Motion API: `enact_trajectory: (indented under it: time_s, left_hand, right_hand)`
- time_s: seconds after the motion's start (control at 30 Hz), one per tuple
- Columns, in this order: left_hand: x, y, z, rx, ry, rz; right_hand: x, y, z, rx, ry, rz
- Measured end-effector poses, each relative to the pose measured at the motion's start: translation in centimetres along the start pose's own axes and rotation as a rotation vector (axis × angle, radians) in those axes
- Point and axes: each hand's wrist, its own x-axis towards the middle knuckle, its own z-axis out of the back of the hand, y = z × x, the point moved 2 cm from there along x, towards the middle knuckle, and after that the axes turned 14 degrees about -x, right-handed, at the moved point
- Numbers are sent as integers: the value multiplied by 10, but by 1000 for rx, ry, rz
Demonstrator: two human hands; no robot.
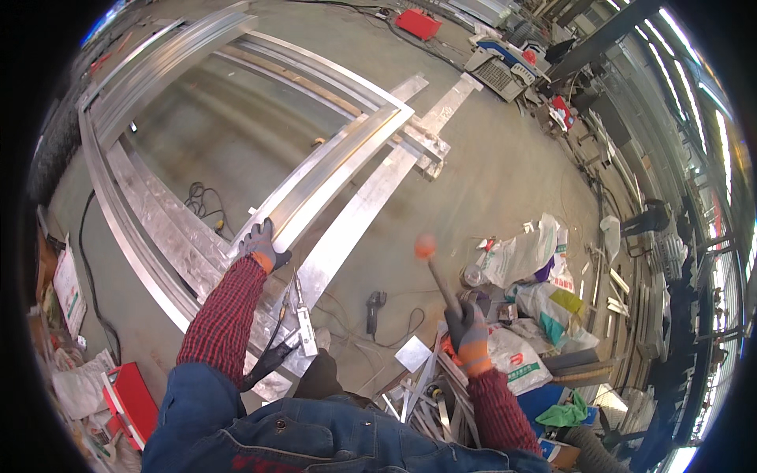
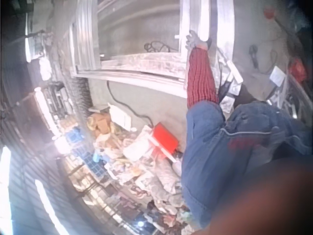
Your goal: The person aligns aluminum frame pieces on a workbench, uses a rubber mallet to tap joints into alignment, and tack welds the intersections with a handheld welding torch. The person flips the frame to access different sides and continues welding along the seams.
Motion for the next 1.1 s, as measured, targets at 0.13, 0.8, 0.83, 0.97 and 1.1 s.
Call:
enact_trajectory:
  time_s: [0.13, 0.8, 0.83, 0.97, 1.1]
  left_hand:
    - [0, -17, 8, 33, 54, 96]
    - [11, -32, -5, -26, -129, 91]
    - [12, -31, -7, -31, -130, 91]
    - [16, -27, -14, -13, -154, 88]
    - [19, -23, -16, -19, -150, 83]
  right_hand:
    - [136, 20, -13, -101, 17, 34]
    - [554, 126, -129, -326, -129, 579]
    - [567, 124, -137, -341, -120, 558]
    - [610, 112, -154, -385, -87, 472]
    - [612, 107, -161, -372, -26, 500]
